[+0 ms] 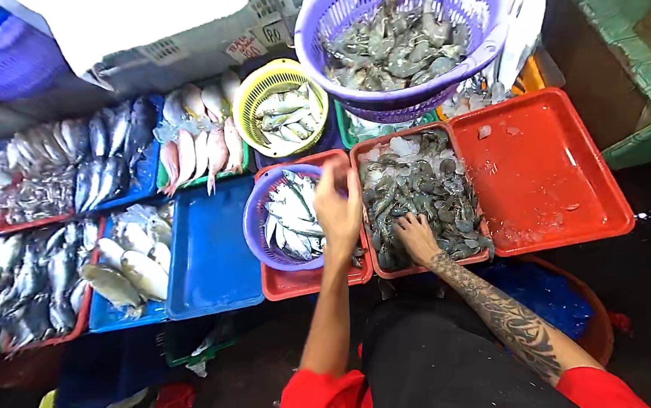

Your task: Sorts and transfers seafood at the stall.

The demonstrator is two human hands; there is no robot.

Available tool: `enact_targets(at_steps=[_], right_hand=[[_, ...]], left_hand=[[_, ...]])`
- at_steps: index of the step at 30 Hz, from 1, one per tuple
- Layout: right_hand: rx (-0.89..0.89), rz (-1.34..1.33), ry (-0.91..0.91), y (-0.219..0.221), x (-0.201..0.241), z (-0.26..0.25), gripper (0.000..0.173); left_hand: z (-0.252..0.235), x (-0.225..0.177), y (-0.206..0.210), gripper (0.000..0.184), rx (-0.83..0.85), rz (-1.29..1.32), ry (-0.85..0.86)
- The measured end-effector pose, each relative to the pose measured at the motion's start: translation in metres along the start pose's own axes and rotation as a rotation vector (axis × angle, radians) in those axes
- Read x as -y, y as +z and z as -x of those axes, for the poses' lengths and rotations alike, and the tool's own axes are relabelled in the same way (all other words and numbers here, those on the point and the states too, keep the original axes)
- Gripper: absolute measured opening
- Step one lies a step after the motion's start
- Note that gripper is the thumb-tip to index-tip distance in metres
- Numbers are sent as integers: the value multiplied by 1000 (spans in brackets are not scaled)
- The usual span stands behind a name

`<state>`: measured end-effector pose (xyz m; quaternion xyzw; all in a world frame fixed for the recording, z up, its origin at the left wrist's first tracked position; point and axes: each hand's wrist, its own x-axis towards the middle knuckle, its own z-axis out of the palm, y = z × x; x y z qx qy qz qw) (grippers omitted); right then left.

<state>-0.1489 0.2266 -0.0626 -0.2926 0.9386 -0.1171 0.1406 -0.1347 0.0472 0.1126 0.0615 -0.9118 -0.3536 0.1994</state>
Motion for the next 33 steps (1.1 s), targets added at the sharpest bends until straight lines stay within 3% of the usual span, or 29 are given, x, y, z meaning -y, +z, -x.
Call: enact_targets(at_steps=[2, 4, 8, 10, 11, 13, 15, 18, 22, 24, 26, 28, 30, 33], right_hand=[[18, 54, -4, 0, -1, -4, 31], [48, 124, 3, 3, 2, -7, 27], [100, 168, 28, -3, 6, -8, 25], [106, 102, 52, -14, 6, -4, 26], [94, 67, 54, -21, 4, 0, 27], [-4, -28, 33, -46, 2, 10, 27], [-217, -97, -29, -81, 0, 27, 23], [-552, -93, -125, -162, 0, 57, 25], [-882, -48, -164, -261, -6, 62, 29], [-937, -74, -118, -295, -6, 43, 33], [-847, -137, -82, -328, 3, 15, 36], [-865, -100, -160, -330, -14, -18, 41], [-876, -89, -187, -306, -17, -2, 44], [-783, -231, -157, -205, -25, 41, 33]], left_hand=[[64, 66, 22, 34, 207, -72, -351], [112, 102, 34, 33, 394, -145, -590], [135, 125, 48, 41, 452, -240, -822], [130, 133, 54, 45, 380, -97, -896], [132, 136, 56, 46, 311, 95, -936], [134, 131, 55, 51, 121, 701, -1016], [132, 124, 49, 43, -94, 1109, -1065], [126, 123, 52, 35, -323, 1235, -1106], [122, 119, 54, 35, -424, 1235, -1146], [122, 120, 53, 35, -421, 1209, -1143], [126, 123, 52, 35, -366, 1124, -1127], [135, 131, 54, 36, -260, 959, -1065], [142, 139, 55, 38, -129, 723, -999], [152, 139, 42, 45, -147, 593, -1053]])
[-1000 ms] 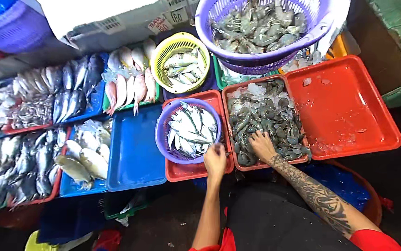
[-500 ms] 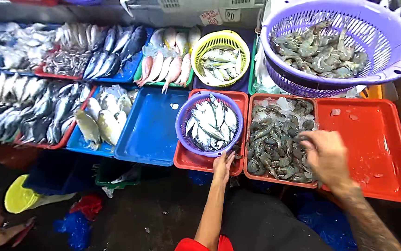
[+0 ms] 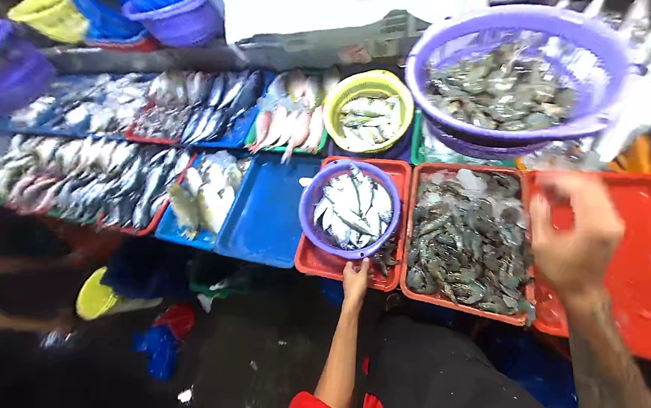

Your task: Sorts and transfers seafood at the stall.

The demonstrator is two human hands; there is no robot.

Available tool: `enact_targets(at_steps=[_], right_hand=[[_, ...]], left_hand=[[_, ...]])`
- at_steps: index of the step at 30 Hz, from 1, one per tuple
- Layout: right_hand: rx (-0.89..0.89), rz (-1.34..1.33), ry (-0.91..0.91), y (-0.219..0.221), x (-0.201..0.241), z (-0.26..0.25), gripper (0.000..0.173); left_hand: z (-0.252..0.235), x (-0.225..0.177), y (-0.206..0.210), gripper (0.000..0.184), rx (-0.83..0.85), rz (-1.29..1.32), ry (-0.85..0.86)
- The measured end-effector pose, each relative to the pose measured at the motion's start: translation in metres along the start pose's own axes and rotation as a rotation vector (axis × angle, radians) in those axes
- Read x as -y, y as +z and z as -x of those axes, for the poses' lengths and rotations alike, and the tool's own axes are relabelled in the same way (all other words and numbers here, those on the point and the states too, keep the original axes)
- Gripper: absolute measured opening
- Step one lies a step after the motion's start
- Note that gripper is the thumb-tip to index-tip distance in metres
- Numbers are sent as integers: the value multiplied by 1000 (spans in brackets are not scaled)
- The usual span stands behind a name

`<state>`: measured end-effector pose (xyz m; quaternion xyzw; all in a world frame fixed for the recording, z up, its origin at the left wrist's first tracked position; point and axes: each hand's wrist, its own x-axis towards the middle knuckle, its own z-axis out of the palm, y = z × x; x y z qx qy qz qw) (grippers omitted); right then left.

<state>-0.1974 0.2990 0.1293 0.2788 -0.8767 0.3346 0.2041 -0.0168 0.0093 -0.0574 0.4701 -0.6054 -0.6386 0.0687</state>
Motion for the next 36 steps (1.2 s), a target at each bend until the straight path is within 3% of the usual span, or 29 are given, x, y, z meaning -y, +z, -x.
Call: enact_targets(at_steps=[1, 3, 5, 8, 11, 16, 21, 25, 29, 33, 36], right_hand=[[104, -92, 84, 21, -11, 37, 30], [487, -293, 305, 54, -30, 99, 33], [693, -452, 450, 80, -28, 131, 35], [789, -607, 465, 118, -4, 129, 33], [859, -606, 542, 170, 26, 90, 36], [792, -493, 848, 251, 54, 31, 54], [665, -303, 915, 291, 50, 5, 45], [609, -330, 864, 290, 47, 4, 26], [517, -434, 792, 256, 79, -8, 20], [558, -463, 638, 237, 140, -31, 32], [698, -575, 534, 266, 183, -51, 28]], left_hand=[[4, -2, -5, 49, -62, 38, -27], [10, -3, -18, 56, -197, 95, -61], [12, -6, -33, 58, -289, 85, -35], [9, -21, -60, 57, -329, -44, 12], [-17, -53, -92, 52, -338, -250, 123], [-121, -84, -129, 59, -334, -513, 214], [-206, -98, -129, 45, -130, -381, 200], [-214, -105, -126, 29, -99, -322, 217], [-195, -137, -147, 20, -51, -275, 193], [-173, -147, -210, 25, -141, -335, 335], [-180, -144, -275, 29, -245, -379, 419]])
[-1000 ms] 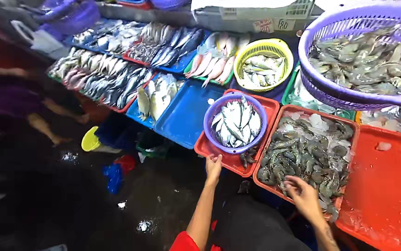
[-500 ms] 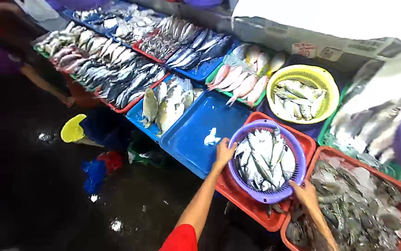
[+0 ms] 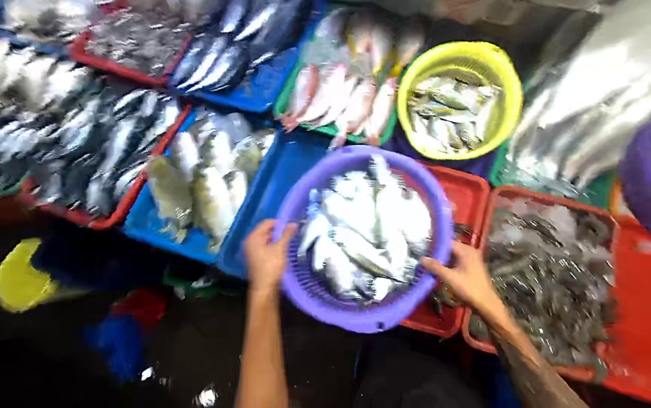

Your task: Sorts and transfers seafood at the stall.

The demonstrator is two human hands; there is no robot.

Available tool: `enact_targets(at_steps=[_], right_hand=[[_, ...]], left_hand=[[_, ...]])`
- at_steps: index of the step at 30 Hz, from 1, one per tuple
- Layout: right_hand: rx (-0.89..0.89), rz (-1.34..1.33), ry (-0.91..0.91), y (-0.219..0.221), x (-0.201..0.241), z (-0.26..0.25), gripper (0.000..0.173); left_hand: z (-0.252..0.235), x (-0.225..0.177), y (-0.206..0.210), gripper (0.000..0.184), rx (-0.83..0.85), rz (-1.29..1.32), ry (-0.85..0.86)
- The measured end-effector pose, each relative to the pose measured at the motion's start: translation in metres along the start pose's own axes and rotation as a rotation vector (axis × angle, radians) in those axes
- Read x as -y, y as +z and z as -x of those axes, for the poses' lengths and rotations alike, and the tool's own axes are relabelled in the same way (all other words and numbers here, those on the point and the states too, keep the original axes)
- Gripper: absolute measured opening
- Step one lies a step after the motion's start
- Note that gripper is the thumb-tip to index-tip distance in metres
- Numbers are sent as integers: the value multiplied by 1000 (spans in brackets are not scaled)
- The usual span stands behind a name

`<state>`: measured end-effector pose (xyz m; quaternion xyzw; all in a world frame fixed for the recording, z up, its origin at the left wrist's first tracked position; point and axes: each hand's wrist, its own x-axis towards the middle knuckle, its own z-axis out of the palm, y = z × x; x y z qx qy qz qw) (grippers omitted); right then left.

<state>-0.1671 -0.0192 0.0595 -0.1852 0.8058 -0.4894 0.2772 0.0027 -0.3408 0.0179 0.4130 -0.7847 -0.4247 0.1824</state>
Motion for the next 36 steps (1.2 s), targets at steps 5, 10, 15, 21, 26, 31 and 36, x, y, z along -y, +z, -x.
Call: enact_targets(at_steps=[5, 10, 15, 21, 26, 31, 36], right_hand=[[238, -46, 7, 108, -5, -71, 32], [438, 49, 107, 169, -2, -119, 37], [536, 161, 50, 148, -6, -127, 40], [119, 753, 61, -9, -57, -105, 19], [167, 1005, 39, -40, -140, -116, 31], [229, 1020, -52, -41, -141, -118, 26], [273, 1032, -55, -34, -143, -109, 29]], left_hand=[[-30, 46, -80, 35, -191, -102, -58], [-49, 96, -96, 29, -266, -127, -146], [-56, 111, -77, 32, -271, -137, -199], [-43, 101, -84, 55, -216, -504, -206], [56, -64, 14, 43, -157, -263, 327], [115, -51, 221, 27, 690, -198, 580], [120, -7, 290, 23, 760, -310, 748]])
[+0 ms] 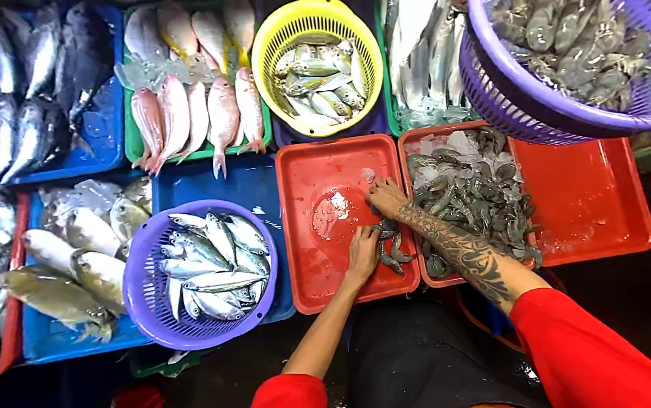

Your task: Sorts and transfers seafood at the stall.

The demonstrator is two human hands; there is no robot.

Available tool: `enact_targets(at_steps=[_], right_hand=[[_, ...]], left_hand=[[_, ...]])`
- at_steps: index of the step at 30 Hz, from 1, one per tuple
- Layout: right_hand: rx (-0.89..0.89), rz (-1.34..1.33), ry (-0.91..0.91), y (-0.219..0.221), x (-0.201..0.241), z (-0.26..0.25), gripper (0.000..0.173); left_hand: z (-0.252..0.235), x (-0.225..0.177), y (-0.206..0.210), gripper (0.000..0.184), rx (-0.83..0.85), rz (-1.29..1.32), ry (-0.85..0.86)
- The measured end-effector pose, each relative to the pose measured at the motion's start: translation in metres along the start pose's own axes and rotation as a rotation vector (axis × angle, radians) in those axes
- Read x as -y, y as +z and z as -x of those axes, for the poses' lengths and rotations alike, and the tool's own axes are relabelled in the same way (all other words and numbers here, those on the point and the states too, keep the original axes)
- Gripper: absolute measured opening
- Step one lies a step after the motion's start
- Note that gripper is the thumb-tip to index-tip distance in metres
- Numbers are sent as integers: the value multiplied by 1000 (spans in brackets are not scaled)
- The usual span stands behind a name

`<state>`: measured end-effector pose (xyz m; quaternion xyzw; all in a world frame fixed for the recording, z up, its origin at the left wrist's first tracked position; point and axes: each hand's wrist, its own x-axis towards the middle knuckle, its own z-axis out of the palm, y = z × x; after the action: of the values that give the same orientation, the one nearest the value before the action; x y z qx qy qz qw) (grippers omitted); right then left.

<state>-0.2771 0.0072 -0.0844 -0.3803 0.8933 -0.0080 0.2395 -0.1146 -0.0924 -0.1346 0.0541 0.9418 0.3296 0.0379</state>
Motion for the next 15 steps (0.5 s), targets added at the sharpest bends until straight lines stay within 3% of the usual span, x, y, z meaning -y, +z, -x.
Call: enact_targets(at_steps=[7, 10, 12, 15], right_hand=[[-93, -16, -17, 30, 0, 9, 26], [-44, -135, 73, -2, 7, 34, 34], [-211, -265, 156, -13, 13, 62, 36], [-530, -274, 258, 8, 17, 98, 30]], left_hand=[[3, 12, 8, 29, -10, -237, 184], [6, 5, -1, 33, 27, -295, 187], [12, 1, -9, 37, 43, -263, 99], [27, 9, -24, 38, -49, -112, -73]])
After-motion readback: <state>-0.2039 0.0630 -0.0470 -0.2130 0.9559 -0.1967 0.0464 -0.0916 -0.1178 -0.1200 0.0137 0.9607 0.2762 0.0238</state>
